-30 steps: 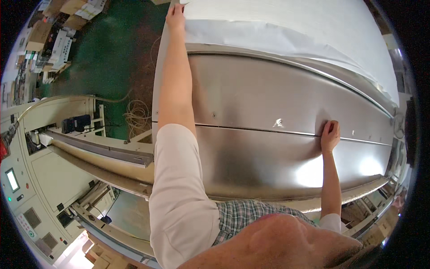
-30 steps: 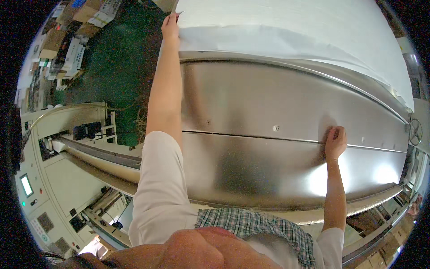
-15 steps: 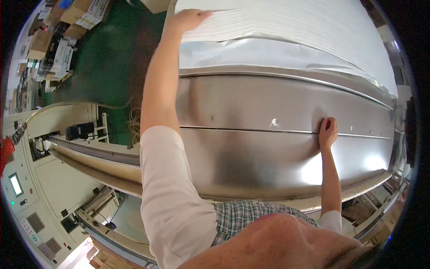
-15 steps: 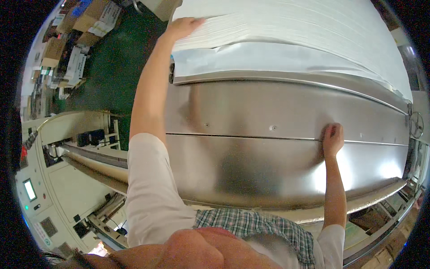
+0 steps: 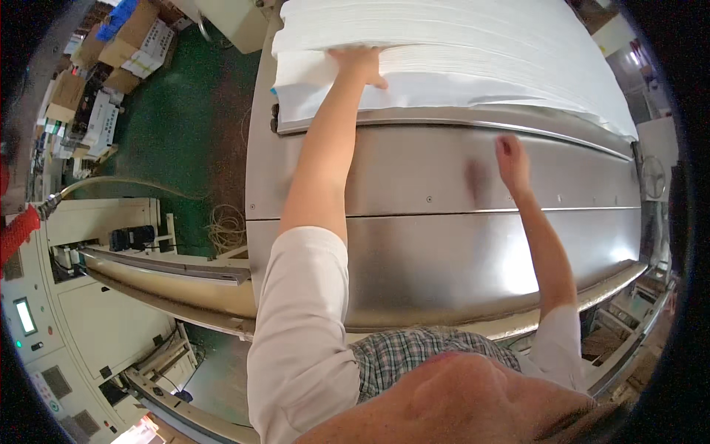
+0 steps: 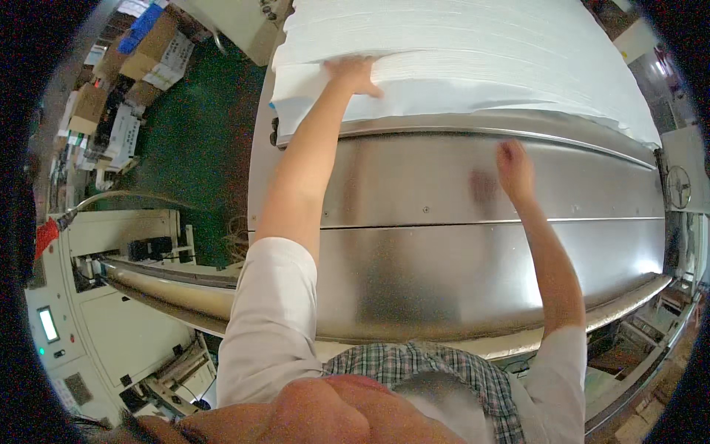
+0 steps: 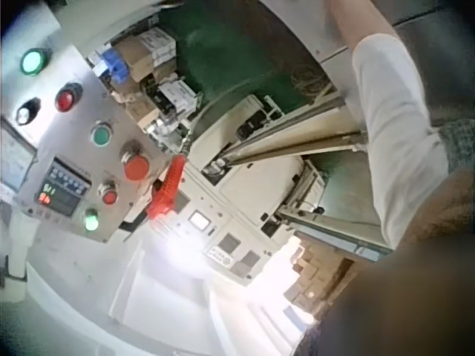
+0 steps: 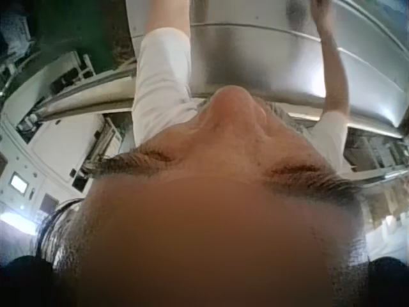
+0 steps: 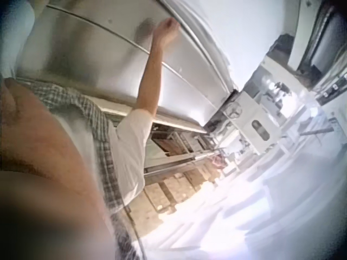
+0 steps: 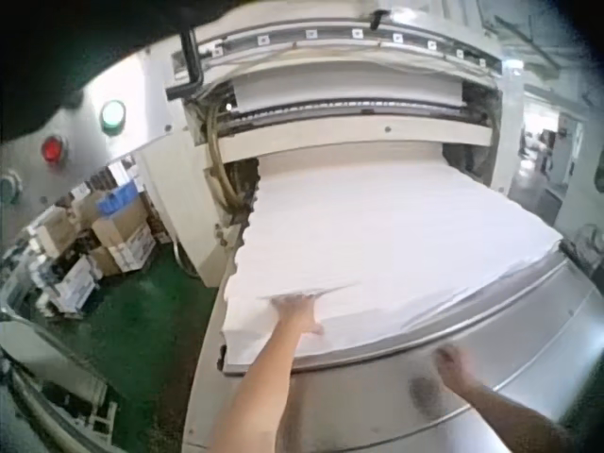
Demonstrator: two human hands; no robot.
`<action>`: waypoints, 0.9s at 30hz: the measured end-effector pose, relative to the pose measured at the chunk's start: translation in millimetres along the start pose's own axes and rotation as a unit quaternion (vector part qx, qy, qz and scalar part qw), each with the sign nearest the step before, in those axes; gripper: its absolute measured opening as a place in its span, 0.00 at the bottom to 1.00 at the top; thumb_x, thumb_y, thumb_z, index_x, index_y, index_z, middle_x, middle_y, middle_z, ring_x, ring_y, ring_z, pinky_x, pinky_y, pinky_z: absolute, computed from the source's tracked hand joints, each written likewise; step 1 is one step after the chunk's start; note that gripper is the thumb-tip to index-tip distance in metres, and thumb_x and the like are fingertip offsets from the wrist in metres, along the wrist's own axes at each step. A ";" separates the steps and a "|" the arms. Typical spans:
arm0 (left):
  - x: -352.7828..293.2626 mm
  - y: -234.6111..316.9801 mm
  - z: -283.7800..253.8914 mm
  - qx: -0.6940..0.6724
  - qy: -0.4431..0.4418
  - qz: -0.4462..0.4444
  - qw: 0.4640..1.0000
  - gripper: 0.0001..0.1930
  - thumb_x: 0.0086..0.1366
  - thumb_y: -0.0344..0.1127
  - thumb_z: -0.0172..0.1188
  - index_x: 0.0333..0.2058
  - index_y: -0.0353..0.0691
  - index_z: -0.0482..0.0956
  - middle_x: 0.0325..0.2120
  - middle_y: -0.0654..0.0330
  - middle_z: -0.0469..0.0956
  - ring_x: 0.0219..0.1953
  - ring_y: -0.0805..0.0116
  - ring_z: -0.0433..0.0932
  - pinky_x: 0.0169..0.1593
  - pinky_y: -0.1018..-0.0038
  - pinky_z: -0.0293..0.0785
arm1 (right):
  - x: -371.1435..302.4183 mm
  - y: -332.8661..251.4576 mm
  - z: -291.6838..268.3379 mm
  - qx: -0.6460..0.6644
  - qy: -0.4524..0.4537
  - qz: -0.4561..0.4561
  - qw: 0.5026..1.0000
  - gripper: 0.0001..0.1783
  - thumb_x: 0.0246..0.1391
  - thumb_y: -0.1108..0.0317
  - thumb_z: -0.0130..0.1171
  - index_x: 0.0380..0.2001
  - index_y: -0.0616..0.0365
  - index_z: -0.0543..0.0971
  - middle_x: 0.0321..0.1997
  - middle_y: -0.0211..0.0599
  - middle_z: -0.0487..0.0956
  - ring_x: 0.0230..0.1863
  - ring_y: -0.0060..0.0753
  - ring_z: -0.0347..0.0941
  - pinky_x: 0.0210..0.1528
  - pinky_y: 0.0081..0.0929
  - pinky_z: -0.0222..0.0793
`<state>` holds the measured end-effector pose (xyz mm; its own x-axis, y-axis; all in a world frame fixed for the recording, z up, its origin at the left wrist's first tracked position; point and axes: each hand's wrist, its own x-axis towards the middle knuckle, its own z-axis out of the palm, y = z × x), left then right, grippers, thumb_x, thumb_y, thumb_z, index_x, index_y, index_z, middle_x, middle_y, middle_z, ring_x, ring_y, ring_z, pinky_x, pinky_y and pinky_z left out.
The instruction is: Operating a large paper processing machine by feeding sheets of material and using the control panel buttons.
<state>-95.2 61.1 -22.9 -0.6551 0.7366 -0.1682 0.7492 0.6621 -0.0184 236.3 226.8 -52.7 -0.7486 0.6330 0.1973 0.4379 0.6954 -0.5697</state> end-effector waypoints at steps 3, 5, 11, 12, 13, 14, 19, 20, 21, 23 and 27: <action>-17.6 14.1 -9.4 0.004 -0.022 -0.024 0.999 0.46 0.35 0.58 0.66 0.56 0.56 0.58 0.54 0.60 0.62 0.56 0.55 0.60 0.53 0.36 0.47 | 69.2 -67.7 27.5 0.045 0.023 -0.179 0.983 0.08 0.49 0.71 0.52 0.34 0.58 0.74 0.35 0.40 0.75 0.34 0.39 0.72 0.37 0.28 0.68; -24.8 10.9 -7.9 0.023 -0.029 -0.040 0.998 0.46 0.36 0.58 0.66 0.55 0.54 0.58 0.54 0.62 0.62 0.56 0.55 0.59 0.53 0.35 0.45 | 101.4 -120.4 57.6 0.083 0.018 -0.281 0.956 0.14 0.49 0.65 0.54 0.40 0.58 0.74 0.43 0.41 0.74 0.46 0.43 0.68 0.47 0.33 0.64; -28.8 51.5 -34.7 0.010 -0.098 -0.086 0.991 0.48 0.36 0.54 0.67 0.58 0.53 0.54 0.58 0.59 0.56 0.59 0.54 0.55 0.54 0.34 0.44 | 170.2 -113.0 65.7 -0.201 -0.166 -0.240 0.935 0.29 0.52 0.42 0.40 0.47 0.52 0.70 0.47 0.38 0.73 0.50 0.43 0.66 0.51 0.44 0.58; -27.0 53.7 -36.5 0.029 -0.123 -0.123 0.984 0.50 0.35 0.52 0.68 0.58 0.52 0.53 0.59 0.58 0.54 0.60 0.53 0.53 0.54 0.33 0.44 | 179.3 -94.5 53.5 -0.200 -0.168 -0.232 0.937 0.29 0.52 0.42 0.40 0.47 0.52 0.70 0.47 0.38 0.73 0.50 0.43 0.66 0.51 0.44 0.58; -27.1 43.7 -31.8 0.047 -0.100 -0.130 0.985 0.51 0.33 0.52 0.69 0.58 0.52 0.52 0.58 0.57 0.55 0.59 0.53 0.54 0.53 0.34 0.45 | 190.9 -76.7 32.0 -0.210 -0.204 -0.192 0.937 0.31 0.52 0.40 0.39 0.47 0.52 0.70 0.47 0.38 0.73 0.51 0.41 0.65 0.52 0.47 0.56; -24.0 35.4 -30.5 0.062 -0.074 -0.132 0.987 0.53 0.31 0.51 0.70 0.58 0.52 0.52 0.58 0.56 0.56 0.59 0.53 0.56 0.53 0.34 0.45 | 204.3 -51.7 7.3 -0.223 -0.237 -0.146 0.934 0.32 0.52 0.38 0.38 0.47 0.51 0.70 0.47 0.39 0.73 0.52 0.40 0.65 0.53 0.49 0.53; -13.0 17.6 -31.9 0.059 -0.130 -0.217 0.966 0.54 0.35 0.36 0.68 0.61 0.52 0.44 0.59 0.58 0.53 0.61 0.54 0.49 0.52 0.30 0.42 | 249.0 107.9 -97.5 -0.292 -0.199 -0.083 0.932 0.31 0.52 0.37 0.35 0.48 0.46 0.71 0.52 0.39 0.69 0.56 0.42 0.60 0.52 0.53 0.53; -11.1 64.1 -35.3 0.064 -0.163 -0.267 0.948 0.52 0.36 0.35 0.67 0.61 0.51 0.44 0.60 0.60 0.52 0.62 0.54 0.48 0.52 0.30 0.40 | 248.6 155.1 -117.6 -0.312 -0.205 -0.055 0.926 0.31 0.52 0.37 0.35 0.48 0.46 0.71 0.52 0.39 0.69 0.56 0.42 0.60 0.52 0.53 0.53; -10.8 61.4 -36.8 0.081 -0.182 -0.291 0.936 0.51 0.37 0.34 0.65 0.61 0.51 0.45 0.60 0.61 0.51 0.61 0.54 0.49 0.52 0.31 0.41 | 254.9 174.9 -138.3 -0.320 -0.220 -0.059 0.920 0.33 0.50 0.35 0.37 0.49 0.45 0.69 0.54 0.38 0.67 0.57 0.42 0.59 0.53 0.53 0.52; -10.2 67.8 -31.7 0.083 -0.189 -0.316 0.926 0.50 0.38 0.32 0.63 0.60 0.51 0.45 0.60 0.61 0.51 0.61 0.54 0.50 0.52 0.32 0.43 | 261.9 219.4 -173.0 -0.334 -0.239 -0.054 0.910 0.35 0.48 0.33 0.39 0.51 0.44 0.68 0.55 0.37 0.66 0.58 0.42 0.58 0.53 0.53 0.51; -20.3 50.9 -21.8 0.105 -0.191 -0.340 0.915 0.50 0.37 0.34 0.64 0.60 0.50 0.45 0.59 0.61 0.53 0.60 0.56 0.51 0.51 0.35 0.49 | 275.1 287.3 -231.5 -0.321 -0.299 -0.113 0.891 0.43 0.39 0.34 0.52 0.57 0.42 0.60 0.59 0.35 0.62 0.60 0.41 0.54 0.56 0.51 0.50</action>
<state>-45.9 82.9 1.1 -0.9246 0.0355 -0.3792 0.2094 0.8790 -0.4284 271.5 679.4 22.6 -0.9012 0.2904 -0.3217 0.2924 0.9553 0.0433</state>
